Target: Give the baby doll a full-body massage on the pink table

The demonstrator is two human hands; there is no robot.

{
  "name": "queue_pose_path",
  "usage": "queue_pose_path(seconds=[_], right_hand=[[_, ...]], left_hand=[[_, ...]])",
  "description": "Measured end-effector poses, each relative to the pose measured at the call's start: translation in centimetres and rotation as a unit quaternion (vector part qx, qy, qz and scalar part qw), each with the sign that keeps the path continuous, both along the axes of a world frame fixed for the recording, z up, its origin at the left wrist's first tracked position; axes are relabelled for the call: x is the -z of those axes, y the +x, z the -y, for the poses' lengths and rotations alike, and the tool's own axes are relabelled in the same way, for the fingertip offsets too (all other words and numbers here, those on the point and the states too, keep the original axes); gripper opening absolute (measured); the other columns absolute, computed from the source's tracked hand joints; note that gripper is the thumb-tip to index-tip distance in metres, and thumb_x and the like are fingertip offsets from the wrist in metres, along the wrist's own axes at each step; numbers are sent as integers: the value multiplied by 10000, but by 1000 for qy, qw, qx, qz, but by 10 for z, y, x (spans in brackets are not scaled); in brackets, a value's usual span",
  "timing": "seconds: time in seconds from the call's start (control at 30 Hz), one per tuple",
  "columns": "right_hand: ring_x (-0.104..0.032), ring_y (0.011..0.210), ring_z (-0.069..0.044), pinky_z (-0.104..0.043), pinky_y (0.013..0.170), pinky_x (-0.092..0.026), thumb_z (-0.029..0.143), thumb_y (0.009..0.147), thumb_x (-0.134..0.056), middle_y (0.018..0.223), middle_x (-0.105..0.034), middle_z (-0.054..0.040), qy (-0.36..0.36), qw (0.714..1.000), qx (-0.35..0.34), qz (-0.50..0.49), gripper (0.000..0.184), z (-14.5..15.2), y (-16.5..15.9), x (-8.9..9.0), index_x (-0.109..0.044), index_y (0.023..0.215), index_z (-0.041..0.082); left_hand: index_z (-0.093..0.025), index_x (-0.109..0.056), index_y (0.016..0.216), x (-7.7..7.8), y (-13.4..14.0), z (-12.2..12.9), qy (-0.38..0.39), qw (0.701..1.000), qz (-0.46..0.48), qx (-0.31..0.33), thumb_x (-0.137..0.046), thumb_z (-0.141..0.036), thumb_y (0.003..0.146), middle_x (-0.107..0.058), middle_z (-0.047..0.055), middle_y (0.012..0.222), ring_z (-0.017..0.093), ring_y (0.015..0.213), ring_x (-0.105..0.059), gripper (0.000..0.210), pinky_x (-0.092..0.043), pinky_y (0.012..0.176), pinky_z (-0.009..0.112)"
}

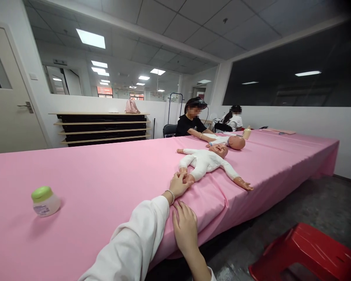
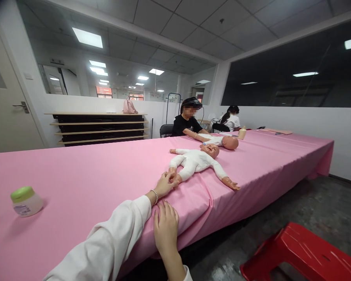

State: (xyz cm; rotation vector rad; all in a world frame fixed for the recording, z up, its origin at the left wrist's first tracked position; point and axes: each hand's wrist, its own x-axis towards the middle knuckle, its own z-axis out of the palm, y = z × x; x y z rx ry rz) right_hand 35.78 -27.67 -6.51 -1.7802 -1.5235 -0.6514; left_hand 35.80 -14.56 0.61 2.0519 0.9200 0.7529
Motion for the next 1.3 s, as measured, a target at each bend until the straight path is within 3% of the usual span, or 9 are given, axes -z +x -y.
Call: queue_pose_path(seconds=[0.2, 0.27, 0.4, 0.57, 0.67, 0.77, 0.87, 1.03, 1.3], right_hand=[[-558, 1025, -250, -403, 893, -395, 293, 951, -283, 1069, -655, -129, -6, 1000, -1, -19, 397, 0, -2, 0, -632, 1011, 115], [-560, 1008, -257, -407, 881, -403, 314, 954, -264, 1046, -654, -145, -6, 1000, 6, -26, 422, 0, -1, 0, -625, 995, 100], [-566, 997, -255, -398, 857, -415, 356, 961, -216, 1041, -654, -151, 7, 1000, 0, -13, 472, 0, 2, 1, -613, 979, 100], [-578, 970, -245, -383, 835, -417, 400, 962, -203, 1032, -663, -131, 19, 1000, -11, 11, 494, -2, 6, 0, -611, 982, 122], [-581, 974, -247, -384, 834, -418, 406, 959, -204, 1040, -662, -136, 20, 1000, -11, 11, 501, -2, 7, 0, -611, 996, 116], [-586, 972, -254, -391, 827, -424, 389, 954, -217, 1039, -664, -142, 15, 1000, -15, 17, 485, -2, 8, 1, -614, 1002, 115], [-592, 972, -261, -396, 824, -431, 365, 941, -240, 1041, -666, -143, 5, 999, -20, 27, 456, -4, 12, 2, -618, 1008, 118], [-614, 937, -261, -380, 799, -452, 360, 922, -257, 1014, -679, -141, 3, 998, -37, 59, 451, -8, 22, 5, -627, 981, 109], [-644, 883, -270, -381, 761, -476, 375, 884, -292, 973, -700, -129, -5, 997, -43, 68, 436, -14, 33, 10, -649, 925, 129]], left_hand=[[-235, -392, 1349, -2, 11, 10, 14, 998, -62, -9, -630, -708, 577, -92, 122, 1519, 348, 1361, -239, 936, -235, 1099, 424], [-238, -400, 1342, -2, 16, 13, 38, 997, -73, -11, -645, -721, 548, -57, 120, 1531, 363, 1381, -177, 962, -210, 1106, 447], [-248, -433, 1316, -1, 20, 12, 70, 993, -85, -40, -635, -671, 613, -157, 115, 1504, 362, 1313, -311, 845, -271, 1068, 456], [-265, -521, 1227, 3, 16, 5, 93, 991, -61, -69, -500, -496, 800, -411, 78, 1317, 265, 1131, -481, 486, -378, 985, 378], [-249, -482, 1271, 3, 12, 5, 101, 991, -64, -58, -547, -515, 754, -391, 95, 1325, 286, 1136, -465, 585, -374, 987, 391], [-225, -391, 1347, 2, 9, 6, 92, 992, -77, -39, -627, -567, 661, -258, 120, 1435, 353, 1227, -374, 802, -319, 1029, 444], [-202, -368, 1363, 1, 6, 6, 85, 993, -84, -25, -665, -523, 625, -185, 131, 1471, 384, 1257, -326, 858, -290, 1045, 459], [-216, -419, 1329, 1, 3, 5, 98, 992, -73, -27, -588, -442, 672, -384, 116, 1306, 323, 1139, -413, 715, -350, 973, 436], [-212, -597, 1100, 4, 1, -1, 105, 993, -51, -30, -533, -476, 681, -420, 99, 1197, 284, 1112, -381, 500, -335, 976, 410]])
